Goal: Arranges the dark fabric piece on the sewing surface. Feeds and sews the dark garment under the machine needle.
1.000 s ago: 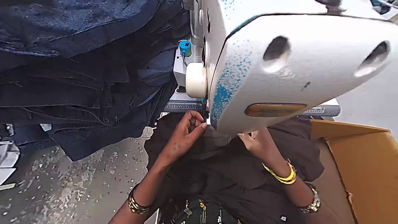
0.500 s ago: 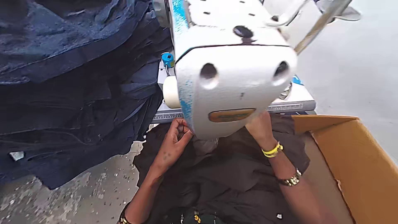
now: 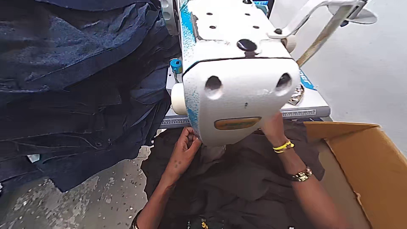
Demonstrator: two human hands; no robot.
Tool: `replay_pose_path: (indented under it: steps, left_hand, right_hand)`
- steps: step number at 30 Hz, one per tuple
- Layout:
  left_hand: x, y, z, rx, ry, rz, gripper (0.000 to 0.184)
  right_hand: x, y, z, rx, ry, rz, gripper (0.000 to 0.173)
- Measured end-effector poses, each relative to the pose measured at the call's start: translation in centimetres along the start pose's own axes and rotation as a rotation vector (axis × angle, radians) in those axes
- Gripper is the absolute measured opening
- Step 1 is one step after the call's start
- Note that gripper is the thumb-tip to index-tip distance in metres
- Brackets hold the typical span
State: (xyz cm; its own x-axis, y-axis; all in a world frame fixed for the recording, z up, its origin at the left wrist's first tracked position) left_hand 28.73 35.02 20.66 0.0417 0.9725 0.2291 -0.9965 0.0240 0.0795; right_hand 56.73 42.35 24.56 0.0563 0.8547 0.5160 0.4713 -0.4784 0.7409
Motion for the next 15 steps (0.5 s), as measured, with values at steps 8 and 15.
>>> replay_pose_path:
  steps: [8,15]
  left_hand:
    - [0.3,0.6,-0.2,0.21,-0.043,0.018,0.015]
    - [-7.3,-1.6,8.9,0.275,-0.58,-0.548,0.034]
  right_hand:
    - [-0.8,3.4,-1.2,0.177,-0.131,-0.103,0.016]
    - [-7.1,2.7,-14.5,0.156,0.724,0.056,0.022]
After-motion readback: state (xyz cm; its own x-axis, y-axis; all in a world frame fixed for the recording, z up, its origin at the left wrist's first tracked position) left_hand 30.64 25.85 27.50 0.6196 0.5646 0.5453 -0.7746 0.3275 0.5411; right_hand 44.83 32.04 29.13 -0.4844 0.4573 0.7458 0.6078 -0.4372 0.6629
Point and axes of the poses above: each hand's wrist, its own x-axis towards the middle knuckle, its own y-axis out of the back of the hand, z = x × y, the point moved 8 cm from there along x, towards the middle knuckle, and after that the axes turned 11 degrees about -y, right-handed, at the moved point
